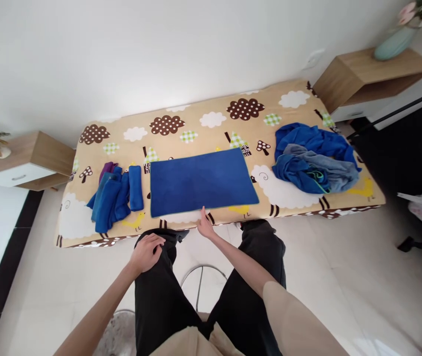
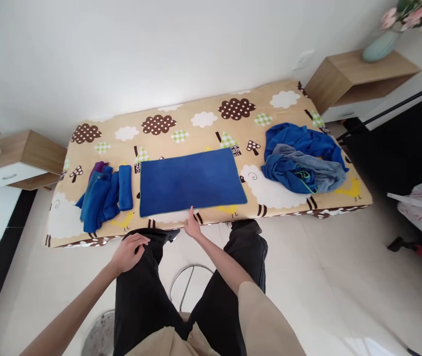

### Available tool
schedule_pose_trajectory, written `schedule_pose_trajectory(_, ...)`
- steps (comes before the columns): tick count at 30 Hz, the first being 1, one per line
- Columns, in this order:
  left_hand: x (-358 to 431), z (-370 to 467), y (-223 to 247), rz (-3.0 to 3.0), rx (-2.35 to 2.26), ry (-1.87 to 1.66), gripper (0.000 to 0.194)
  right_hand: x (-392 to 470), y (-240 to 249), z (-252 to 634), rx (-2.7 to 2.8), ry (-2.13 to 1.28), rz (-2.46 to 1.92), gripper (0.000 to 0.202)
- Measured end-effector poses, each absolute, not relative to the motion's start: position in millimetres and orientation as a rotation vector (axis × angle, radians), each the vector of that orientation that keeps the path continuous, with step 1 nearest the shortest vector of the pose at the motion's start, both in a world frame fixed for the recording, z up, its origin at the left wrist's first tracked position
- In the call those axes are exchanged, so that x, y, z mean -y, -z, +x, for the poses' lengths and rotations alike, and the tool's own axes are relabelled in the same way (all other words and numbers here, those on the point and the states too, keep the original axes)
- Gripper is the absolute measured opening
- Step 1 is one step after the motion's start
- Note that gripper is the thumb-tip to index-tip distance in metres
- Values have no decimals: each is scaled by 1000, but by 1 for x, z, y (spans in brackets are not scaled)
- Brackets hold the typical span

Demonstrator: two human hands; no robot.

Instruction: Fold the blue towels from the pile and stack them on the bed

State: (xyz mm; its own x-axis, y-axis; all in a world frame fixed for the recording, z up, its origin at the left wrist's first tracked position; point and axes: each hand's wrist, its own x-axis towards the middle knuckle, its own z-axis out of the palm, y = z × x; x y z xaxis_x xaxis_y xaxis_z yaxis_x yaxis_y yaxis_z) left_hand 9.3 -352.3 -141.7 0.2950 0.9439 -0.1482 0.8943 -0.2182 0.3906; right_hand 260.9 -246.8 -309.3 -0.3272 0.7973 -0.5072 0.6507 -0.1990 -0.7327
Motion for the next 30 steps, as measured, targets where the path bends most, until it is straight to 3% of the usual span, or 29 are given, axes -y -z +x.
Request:
schedule_pose_trajectory(8, 364, 21, 138, 2192, -1704, -42, 26, 240, 293, 257, 2015, -1464, -1881, 86)
schedule_pose_trajectory(13, 341, 31, 139, 2259, -1482, 247, 25, 244, 287, 261, 2125, -1339, -1918, 85)
schedule_pose_trajectory(16, 283, 39, 153, 2292, -1356, 360, 27, 243, 288, 265, 2175, -1319, -1902, 86)
schedule_pose_trajectory(21, 134, 67, 194, 2203, -1652, 250, 35, 239, 294, 272, 2187, -1381, -1843, 90)
schedule_pose_trajectory(30, -79, 124, 269, 2021, -1794, 350, 30, 233, 293, 271, 2370, -1302, -1904, 106)
